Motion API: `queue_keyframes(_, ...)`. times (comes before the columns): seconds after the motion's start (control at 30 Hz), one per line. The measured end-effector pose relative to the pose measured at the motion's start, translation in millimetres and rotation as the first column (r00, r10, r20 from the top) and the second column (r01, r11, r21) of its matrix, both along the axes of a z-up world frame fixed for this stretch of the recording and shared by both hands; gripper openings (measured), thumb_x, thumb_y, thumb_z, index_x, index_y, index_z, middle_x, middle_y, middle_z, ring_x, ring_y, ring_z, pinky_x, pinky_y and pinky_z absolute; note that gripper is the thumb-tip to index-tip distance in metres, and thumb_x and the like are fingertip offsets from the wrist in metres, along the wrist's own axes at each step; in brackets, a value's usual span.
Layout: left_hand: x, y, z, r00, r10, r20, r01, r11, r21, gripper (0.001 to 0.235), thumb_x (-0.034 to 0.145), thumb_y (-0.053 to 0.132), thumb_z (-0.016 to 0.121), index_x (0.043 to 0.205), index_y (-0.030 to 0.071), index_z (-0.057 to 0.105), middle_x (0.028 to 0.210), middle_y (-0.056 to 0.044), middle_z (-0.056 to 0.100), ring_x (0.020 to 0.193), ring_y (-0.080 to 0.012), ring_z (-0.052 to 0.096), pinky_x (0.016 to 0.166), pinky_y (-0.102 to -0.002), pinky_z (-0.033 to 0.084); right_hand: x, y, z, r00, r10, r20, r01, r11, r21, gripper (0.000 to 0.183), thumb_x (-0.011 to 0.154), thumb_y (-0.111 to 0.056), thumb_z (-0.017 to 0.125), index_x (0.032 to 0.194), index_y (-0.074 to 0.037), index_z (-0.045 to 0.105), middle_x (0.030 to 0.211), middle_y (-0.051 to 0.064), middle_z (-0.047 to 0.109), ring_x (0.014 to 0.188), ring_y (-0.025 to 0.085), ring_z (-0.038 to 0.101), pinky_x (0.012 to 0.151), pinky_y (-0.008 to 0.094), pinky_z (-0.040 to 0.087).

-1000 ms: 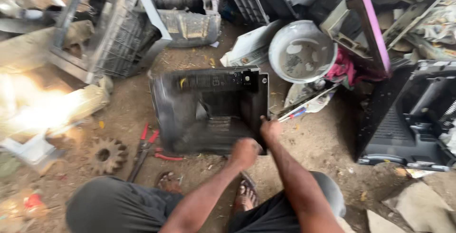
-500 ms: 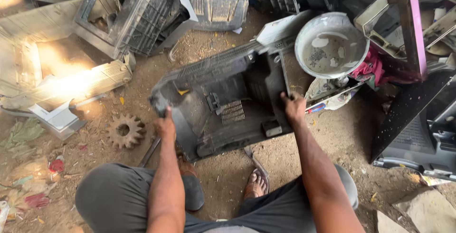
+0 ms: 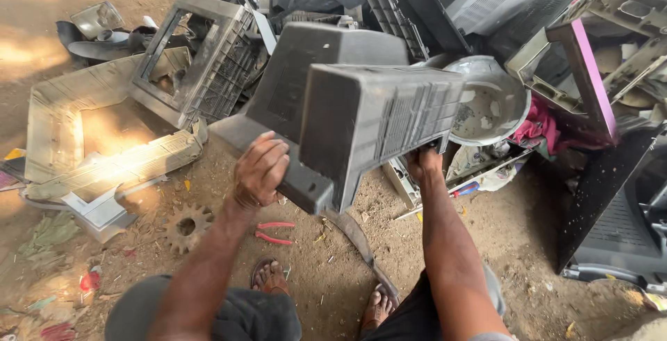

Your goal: The person is disassembling a large appliance, likely an air conditioner, using a screwdriver and a curved blade tool. They remove screws, pry off plastic frames, and separate internal components, placing the removed parts on the ground.

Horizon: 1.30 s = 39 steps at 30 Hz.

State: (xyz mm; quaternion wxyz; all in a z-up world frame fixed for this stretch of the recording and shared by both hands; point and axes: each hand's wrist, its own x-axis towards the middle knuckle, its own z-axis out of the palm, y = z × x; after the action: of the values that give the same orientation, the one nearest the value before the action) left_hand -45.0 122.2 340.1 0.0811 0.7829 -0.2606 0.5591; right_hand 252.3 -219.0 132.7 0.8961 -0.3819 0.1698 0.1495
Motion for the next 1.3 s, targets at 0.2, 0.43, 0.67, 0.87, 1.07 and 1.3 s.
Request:
queue_keyframes(0.2, -6.2, 4.4, 20.1, 0.987, -0.033, -0.158, 0.048, 0.995, 0.091, 0.024, 0.093, 0.006, 0.066, 0.113, -0.002, 0.054, 0.114, -0.019, 0.063, 0.114, -0.0345, 0.065, 0.112, -0.058, 0.055, 26.2, 11.5, 10.6, 0.989, -0.009, 0.145, -0.044, 0.935, 0.352, 0.016, 0.111, -0.01, 0.051, 0.12, -0.001, 0.062, 0.114, 0.013, 0.073, 0.096, 0.024, 0.073, 0.079, 0.037, 0.065)
queue_keyframes(0.43, 13.3, 41.0, -2.0, 0.97, 0.052, -0.239, -0.126, 0.944, -0.305, 0.032, 0.1, 0.021, 0.067, 0.117, -0.003, 0.054, 0.109, -0.023, 0.068, 0.103, -0.0393, 0.07, 0.093, -0.05, 0.061, -4.6, 30.5, 89.6, 0.974, 0.116, 0.196, -0.103, 0.992, -0.076, 0.027, 0.101, -0.005, 0.051, 0.128, -0.009, 0.051, 0.11, 0.01, 0.069, 0.086, 0.025, 0.076, 0.074, 0.04, 0.064)
queue_keyframes(0.67, 4.2, 87.9, -66.5, 0.607, 0.252, -0.754, -0.793, 0.264, -0.55, 0.05, 0.11, 0.042, 0.054, 0.09, -0.004, 0.059, 0.09, -0.031, 0.066, 0.087, -0.0458, 0.065, 0.078, -0.055, 0.048, -32.7, 3.2, 114.9, 0.795, 0.607, 0.0, -0.145, 0.189, -0.971, 0.066, 0.097, -0.03, 0.068, 0.156, -0.011, 0.044, 0.133, 0.016, 0.068, 0.088, 0.041, 0.07, 0.076, 0.046, 0.061)
queue_keyframes(0.87, -11.6, 67.1, -121.7, 0.481, 0.24, -0.843, -0.875, 0.19, -0.445, 0.053, 0.106, 0.046, 0.057, 0.1, -0.006, 0.067, 0.095, -0.034, 0.068, 0.09, -0.0516, 0.064, 0.079, -0.058, 0.048, -94.4, -14.6, 42.9, 0.5, 0.774, -0.388, -0.595, -0.018, -0.803, 0.079, 0.093, -0.039, 0.071, 0.157, -0.008, 0.037, 0.143, 0.02, 0.061, 0.102, 0.029, 0.073, 0.089, 0.047, 0.065)
queue_keyframes(1.07, -39.2, 53.9, -119.3, 0.498, 0.098, -0.862, -0.867, 0.063, -0.494, 0.049, 0.102, 0.044, 0.062, 0.086, -0.003, 0.063, 0.08, -0.024, 0.067, 0.075, -0.039, 0.063, 0.073, -0.052, 0.049, -124.1, 5.0, 74.9, 0.428, 0.849, -0.31, -0.433, -0.109, -0.895, 0.069, 0.096, -0.03, 0.065, 0.157, -0.012, 0.039, 0.132, 0.019, 0.069, 0.097, 0.028, 0.076, 0.088, 0.04, 0.061)
queue_keyframes(1.3, -90.0, 49.6, -3.5, 0.885, 0.057, -0.462, -0.439, -0.231, -0.869, 0.025, 0.105, 0.025, 0.063, 0.101, 0.0, 0.058, 0.09, -0.004, 0.057, 0.077, -0.0147, 0.053, 0.062, -0.035, 0.045, -87.0, -45.4, 155.7, 0.786, 0.605, 0.122, -0.013, 0.214, -0.977, 0.053, 0.102, -0.019, 0.063, 0.151, -0.006, 0.05, 0.118, 0.016, 0.074, 0.094, 0.026, 0.075, 0.086, 0.04, 0.063)
